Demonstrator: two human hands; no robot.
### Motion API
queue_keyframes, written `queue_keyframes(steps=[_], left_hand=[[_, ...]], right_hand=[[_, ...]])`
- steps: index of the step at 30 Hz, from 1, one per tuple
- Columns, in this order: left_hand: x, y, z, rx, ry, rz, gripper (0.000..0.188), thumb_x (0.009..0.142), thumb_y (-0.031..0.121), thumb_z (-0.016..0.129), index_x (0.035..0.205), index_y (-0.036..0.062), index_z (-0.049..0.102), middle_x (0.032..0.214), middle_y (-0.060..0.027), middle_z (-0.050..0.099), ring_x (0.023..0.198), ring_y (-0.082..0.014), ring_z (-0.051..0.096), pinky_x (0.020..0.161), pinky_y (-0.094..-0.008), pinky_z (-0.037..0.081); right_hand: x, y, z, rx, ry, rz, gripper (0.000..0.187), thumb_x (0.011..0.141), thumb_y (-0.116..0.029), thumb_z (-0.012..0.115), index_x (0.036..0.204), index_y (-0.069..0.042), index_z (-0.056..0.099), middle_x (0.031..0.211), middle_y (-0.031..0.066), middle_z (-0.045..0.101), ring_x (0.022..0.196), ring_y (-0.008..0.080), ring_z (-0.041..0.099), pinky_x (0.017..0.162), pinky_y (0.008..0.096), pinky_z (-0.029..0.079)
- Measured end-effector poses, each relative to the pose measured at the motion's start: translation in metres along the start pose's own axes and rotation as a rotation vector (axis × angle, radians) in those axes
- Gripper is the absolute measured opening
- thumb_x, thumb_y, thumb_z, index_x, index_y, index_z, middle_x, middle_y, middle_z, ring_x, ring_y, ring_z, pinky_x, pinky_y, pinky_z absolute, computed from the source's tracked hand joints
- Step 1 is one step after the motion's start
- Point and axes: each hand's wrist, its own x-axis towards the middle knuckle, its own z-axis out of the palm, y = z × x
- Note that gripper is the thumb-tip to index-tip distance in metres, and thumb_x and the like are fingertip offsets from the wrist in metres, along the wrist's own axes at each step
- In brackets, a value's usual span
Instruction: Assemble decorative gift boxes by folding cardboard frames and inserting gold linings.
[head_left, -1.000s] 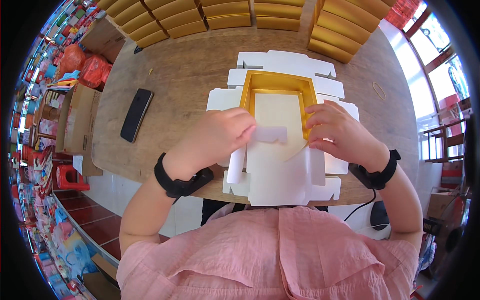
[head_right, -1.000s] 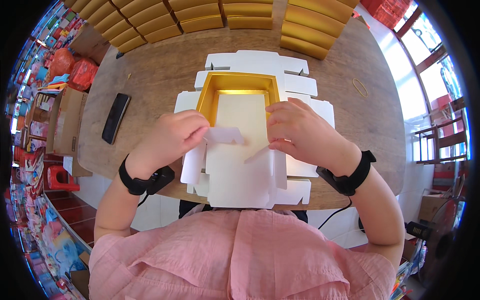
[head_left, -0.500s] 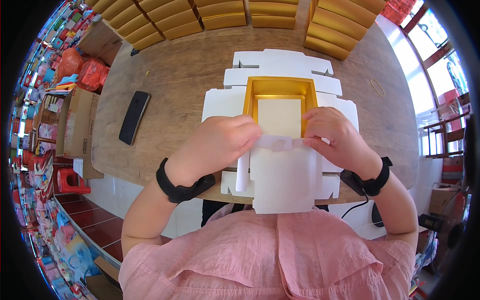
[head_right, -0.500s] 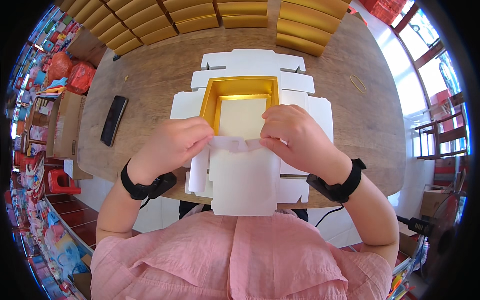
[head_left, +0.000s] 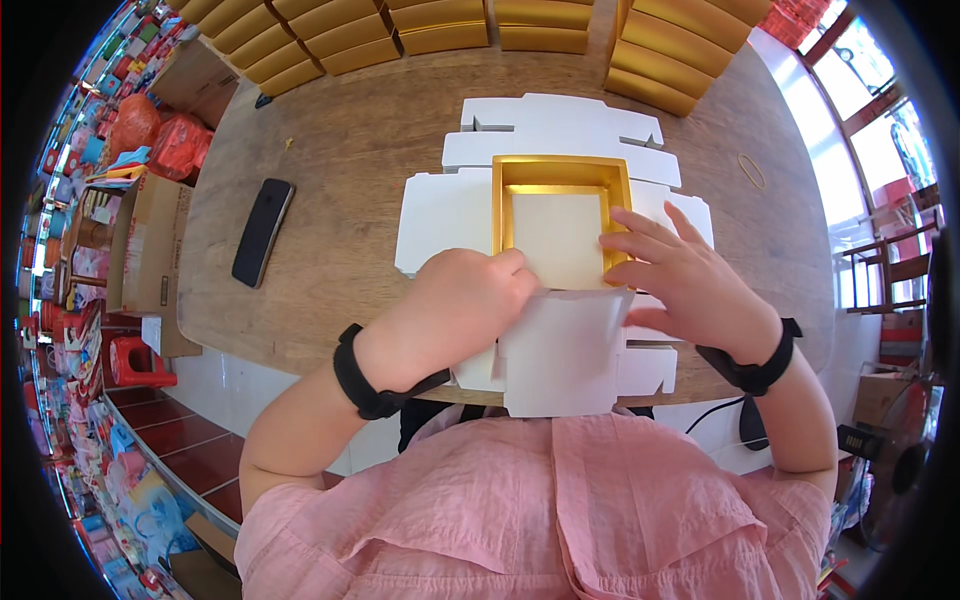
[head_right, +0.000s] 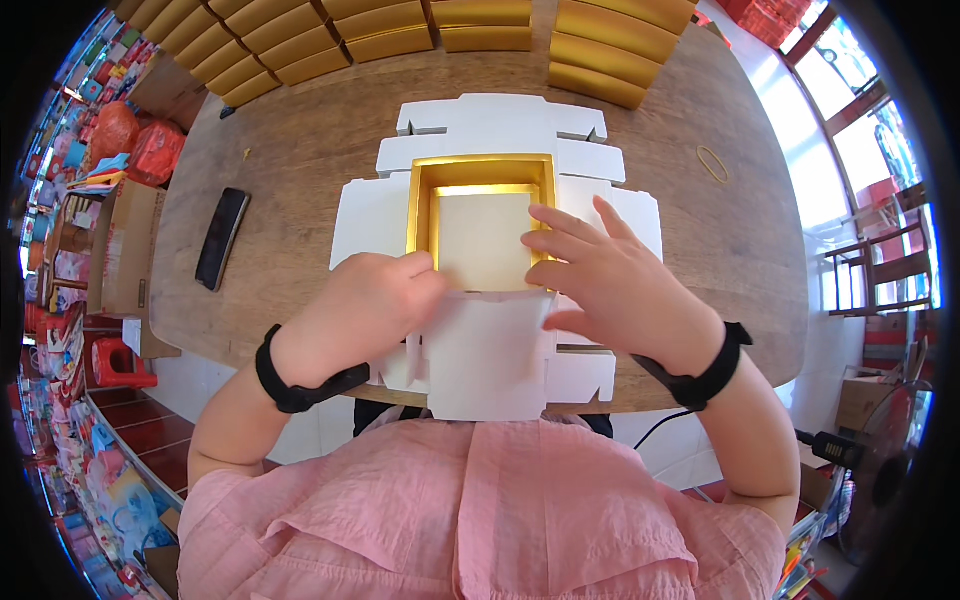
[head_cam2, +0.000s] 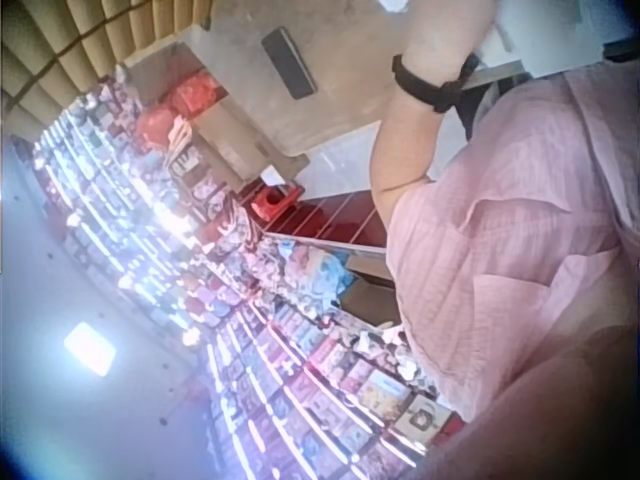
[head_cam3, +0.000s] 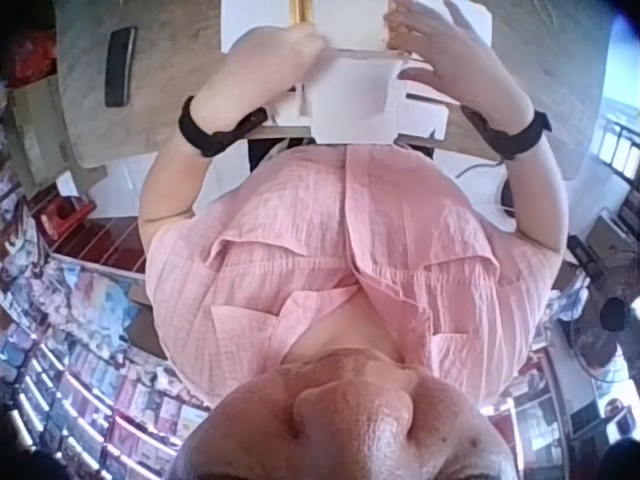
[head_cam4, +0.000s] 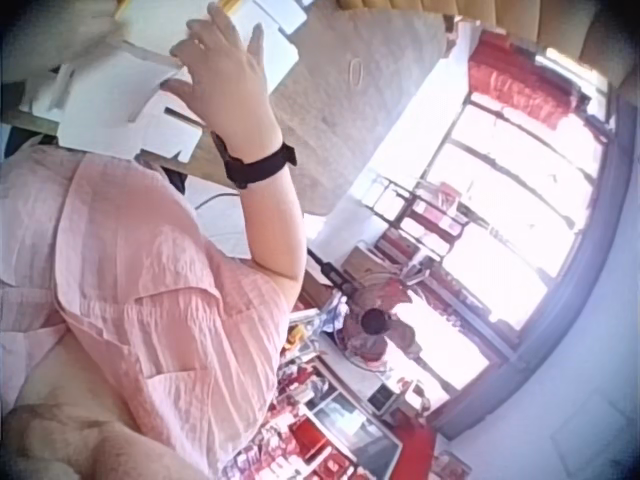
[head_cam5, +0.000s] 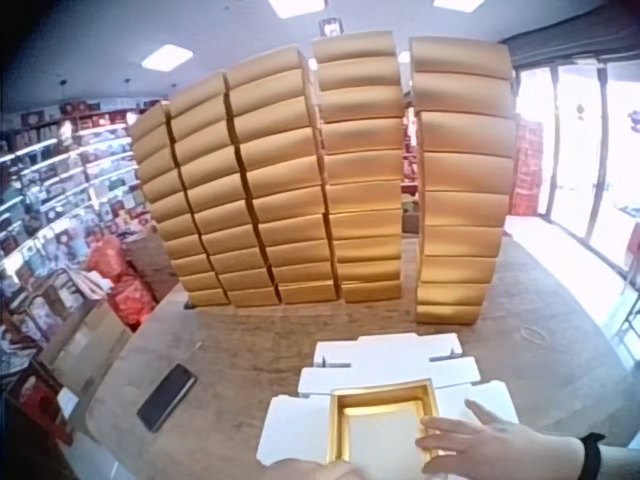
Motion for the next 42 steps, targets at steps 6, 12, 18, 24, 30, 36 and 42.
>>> queue_keyframes(steps=[6,12,18,24,30,36,42], left_hand=[[-0.01,-0.017,-0.007,-0.455,0.037,0.047,0.022,0.085,0.007,0.065,0.105,-0.0006,0.067,0.096,-0.0123,0.067,0.087,-0.0301,0.067,0.077,-0.0373,0.055],[-0.012,-0.003,-0.009,-0.273,0.007,-0.006,0.014,0.086,0.01,0.068,0.097,0.0014,0.066,0.086,-0.0078,0.065,0.076,-0.0276,0.066,0.067,-0.0366,0.054],[-0.021,0.014,0.012,0.158,0.093,0.084,0.009,0.079,0.012,0.07,0.083,0.0076,0.063,0.071,-0.0035,0.053,0.058,-0.0192,0.06,0.05,-0.0335,0.048],[-0.02,0.014,0.012,0.168,0.145,0.085,0.006,0.076,0.009,0.065,0.075,0.0091,0.059,0.071,-0.0032,0.055,0.056,-0.0168,0.062,0.048,-0.0302,0.05],[-0.019,0.012,0.013,0.104,0.12,0.054,0.011,0.082,0.015,0.072,0.083,0.0076,0.064,0.073,-0.0036,0.055,0.058,-0.0198,0.06,0.049,-0.0338,0.047],[-0.017,0.013,0.009,0.066,0.094,0.021,0.01,0.083,0.016,0.072,0.08,0.0095,0.065,0.073,-0.0029,0.057,0.06,-0.0219,0.061,0.051,-0.0352,0.048],[-0.017,0.016,-0.001,0.046,0.002,0.011,0.011,0.084,0.017,0.071,0.077,0.0096,0.066,0.073,-0.0034,0.059,0.061,-0.0237,0.062,0.052,-0.0366,0.05]], right_hand=[[0.01,0.0,0.024,-0.052,0.024,0.005,0.014,0.083,-0.024,0.075,0.081,-0.012,0.068,0.094,-0.0018,0.067,0.124,0.0207,0.052,0.116,0.058,0.034],[0.008,-0.016,0.01,0.005,0.003,-0.013,0.01,0.082,-0.019,0.075,0.079,-0.013,0.067,0.088,-0.0004,0.063,0.116,0.0179,0.056,0.116,0.0592,0.033],[-0.001,-0.023,0.03,-0.016,-0.079,0.025,0.017,0.077,-0.018,0.077,0.087,-0.013,0.066,0.106,0.0037,0.063,0.121,0.0202,0.056,0.116,0.0609,0.032],[-0.041,-0.062,0.023,-0.077,0.016,0.02,0.028,0.079,-0.016,0.074,0.102,-0.014,0.058,0.154,0.0135,0.043,0.144,0.0303,0.04,0.114,0.067,0.029],[-0.055,-0.058,0.042,-0.087,0.051,-0.02,0.032,0.07,-0.022,0.078,0.095,-0.013,0.06,0.155,0.0125,0.043,0.145,0.0263,0.04,0.114,0.0636,0.031],[-0.049,-0.058,0.037,0.232,0.126,0.005,0.022,0.067,-0.013,0.074,0.083,-0.01,0.061,0.153,0.0146,0.045,0.141,0.0289,0.044,0.107,0.0547,0.04],[-0.033,-0.057,0.038,-0.057,0.228,-0.01,0.021,0.064,-0.006,0.072,0.082,-0.008,0.06,0.12,0.0071,0.064,0.124,0.0258,0.056,0.107,0.0547,0.04]])
